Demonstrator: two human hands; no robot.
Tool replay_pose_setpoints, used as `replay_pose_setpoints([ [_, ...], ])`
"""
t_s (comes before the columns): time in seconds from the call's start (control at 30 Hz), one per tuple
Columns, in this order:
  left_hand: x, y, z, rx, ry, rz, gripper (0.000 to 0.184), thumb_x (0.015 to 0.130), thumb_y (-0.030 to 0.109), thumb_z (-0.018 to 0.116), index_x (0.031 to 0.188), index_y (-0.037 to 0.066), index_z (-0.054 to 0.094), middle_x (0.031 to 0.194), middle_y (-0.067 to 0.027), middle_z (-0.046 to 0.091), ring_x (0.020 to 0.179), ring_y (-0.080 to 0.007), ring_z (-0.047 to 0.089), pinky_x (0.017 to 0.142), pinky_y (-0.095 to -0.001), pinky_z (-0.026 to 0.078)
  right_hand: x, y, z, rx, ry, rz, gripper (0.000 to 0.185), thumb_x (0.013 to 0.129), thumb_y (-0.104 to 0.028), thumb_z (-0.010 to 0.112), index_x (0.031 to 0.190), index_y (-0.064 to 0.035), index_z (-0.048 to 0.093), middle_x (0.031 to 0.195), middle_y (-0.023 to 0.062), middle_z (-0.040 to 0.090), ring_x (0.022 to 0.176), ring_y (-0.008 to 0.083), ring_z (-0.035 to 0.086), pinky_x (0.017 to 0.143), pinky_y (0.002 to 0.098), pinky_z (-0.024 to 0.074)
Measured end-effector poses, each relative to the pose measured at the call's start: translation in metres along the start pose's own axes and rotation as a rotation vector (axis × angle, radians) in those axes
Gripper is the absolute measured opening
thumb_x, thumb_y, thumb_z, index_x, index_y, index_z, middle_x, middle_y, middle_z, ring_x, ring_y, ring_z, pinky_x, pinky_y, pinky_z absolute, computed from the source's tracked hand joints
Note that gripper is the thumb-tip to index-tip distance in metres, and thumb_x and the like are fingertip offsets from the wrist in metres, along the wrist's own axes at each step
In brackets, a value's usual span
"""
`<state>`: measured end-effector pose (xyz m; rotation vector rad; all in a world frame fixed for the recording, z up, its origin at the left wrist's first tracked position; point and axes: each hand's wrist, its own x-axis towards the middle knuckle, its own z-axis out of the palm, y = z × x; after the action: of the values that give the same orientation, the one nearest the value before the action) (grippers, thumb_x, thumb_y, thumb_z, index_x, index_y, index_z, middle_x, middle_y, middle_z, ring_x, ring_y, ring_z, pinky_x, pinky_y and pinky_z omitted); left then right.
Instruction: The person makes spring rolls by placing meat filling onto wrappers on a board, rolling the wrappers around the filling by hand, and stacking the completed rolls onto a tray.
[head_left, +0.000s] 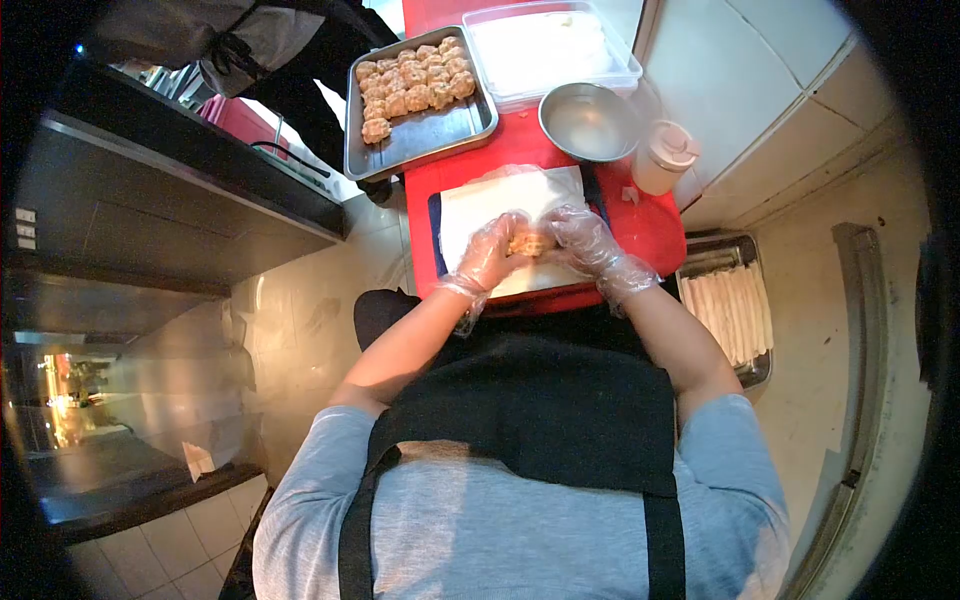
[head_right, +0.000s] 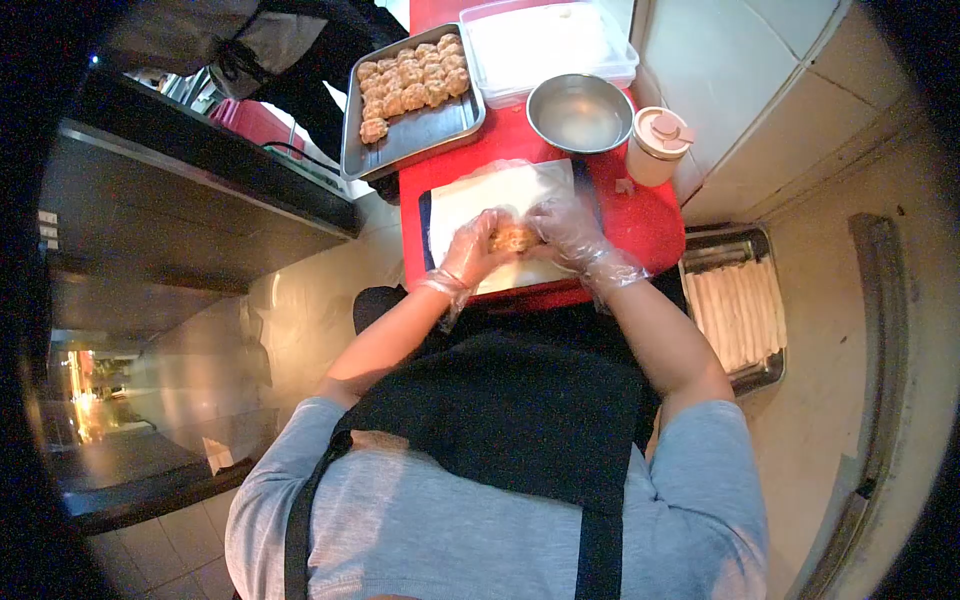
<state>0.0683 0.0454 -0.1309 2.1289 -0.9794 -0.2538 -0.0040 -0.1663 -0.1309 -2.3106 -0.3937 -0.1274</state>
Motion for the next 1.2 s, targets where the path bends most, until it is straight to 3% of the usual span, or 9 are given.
replay_pose_setpoints([
  [0.13,-0.006,0.0,-0.006,0.116,-0.045,0.059,0.055,0.072,0.021,0.082,0.118,0.007,0.055,0.104,-0.0166,0.066,0.096,-0.0357,0.064,0.085,-0.0407,0.051,-0.008,0.01,0.004,0.292,0.09,0.105,0.043,0.069,-0.017,0.084,0.108,-0.0083,0.068,0.105,0.0132,0.066,0.093,0.0312,0.066,0.081,0.0374,0.0532],
  [0.3,-0.014,0.0,-0.004,0.108,0.064,0.176,0.056,0.073,0.019,0.082,0.12,0.007,0.053,0.105,-0.016,0.066,0.096,-0.0353,0.065,0.084,-0.0408,0.052,-0.006,-0.035,-0.012,-0.286,0.269,-0.232,0.026,0.078,-0.017,0.077,0.101,-0.0095,0.07,0.093,0.0095,0.068,0.082,0.0215,0.065,0.075,0.0339,0.0522],
  [0.4,-0.012,0.003,-0.003,0.072,0.02,0.071,0.059,0.073,0.02,0.082,0.123,0.007,0.053,0.104,-0.0153,0.066,0.097,-0.0349,0.065,0.085,-0.0411,0.051,-0.007,0.013,0.025,-0.152,0.349,-0.225,0.023,0.076,-0.02,0.078,0.095,-0.0081,0.071,0.086,0.0107,0.068,0.081,0.0244,0.064,0.075,0.0333,0.0515],
  [0.43,-0.011,0.008,-0.009,0.064,-0.026,0.031,0.059,0.074,0.022,0.081,0.123,0.007,0.053,0.103,-0.0151,0.067,0.097,-0.0349,0.064,0.085,-0.0412,0.051,-0.009,0.026,0.036,0.11,0.34,0.036,0.019,0.078,-0.02,0.076,0.089,-0.0064,0.071,0.082,0.0112,0.067,0.078,0.0229,0.064,0.074,0.0329,0.0511],
  [0.5,-0.008,0.018,-0.015,0.155,-0.042,0.112,0.054,0.075,0.023,0.081,0.12,0.007,0.055,0.1,-0.0141,0.067,0.095,-0.0345,0.064,0.084,-0.0413,0.052,-0.012,0.022,0.023,0.392,0.312,0.052,0.019,0.079,-0.021,0.075,0.09,-0.0054,0.071,0.083,0.0119,0.068,0.078,0.0227,0.064,0.074,0.0328,0.0508],
  [0.57,-0.001,0.027,-0.014,0.347,0.025,0.366,0.046,0.076,0.024,0.079,0.113,0.006,0.059,0.096,-0.0128,0.068,0.091,-0.0338,0.065,0.081,-0.0413,0.052,-0.013,0.027,0.015,0.453,0.289,0.065,0.019,0.079,-0.021,0.073,0.09,-0.0052,0.071,0.086,0.0122,0.068,0.078,0.0222,0.063,0.074,0.0328,0.0506],
  [0.73,0.009,0.011,0.014,0.239,0.022,0.314,0.023,0.077,0.021,0.077,0.094,0.008,0.067,0.091,-0.0113,0.067,0.088,-0.0325,0.064,0.078,-0.0422,0.052,-0.018,0.078,0.019,0.469,0.17,0.251,0.031,0.072,-0.015,0.082,0.099,-0.0065,0.069,0.093,0.011,0.066,0.085,0.0257,0.066,0.075,0.0327,0.0528],
  [0.83,0.013,0.024,0.006,0.156,0.037,0.288,0.021,0.077,0.019,0.077,0.094,0.009,0.068,0.089,-0.0118,0.067,0.087,-0.0318,0.065,0.077,-0.0413,0.052,-0.024,0.012,-0.041,-0.055,0.083,-0.026,0.031,0.074,-0.017,0.081,0.1,-0.0055,0.068,0.095,0.0121,0.067,0.086,0.0249,0.066,0.075,0.0322,0.0526],
  [1.2,0.029,0.048,0.012,0.208,-0.141,0.094,0.033,0.076,0.024,0.076,0.102,0.008,0.064,0.095,-0.0159,0.066,0.092,-0.0369,0.063,0.081,-0.0456,0.05,-0.026,0.029,-0.039,-0.076,0.14,-0.019,0.026,0.071,-0.015,0.081,0.09,-0.0047,0.068,0.088,0.011,0.066,0.082,0.0289,0.065,0.072,0.0364,0.0509],
])
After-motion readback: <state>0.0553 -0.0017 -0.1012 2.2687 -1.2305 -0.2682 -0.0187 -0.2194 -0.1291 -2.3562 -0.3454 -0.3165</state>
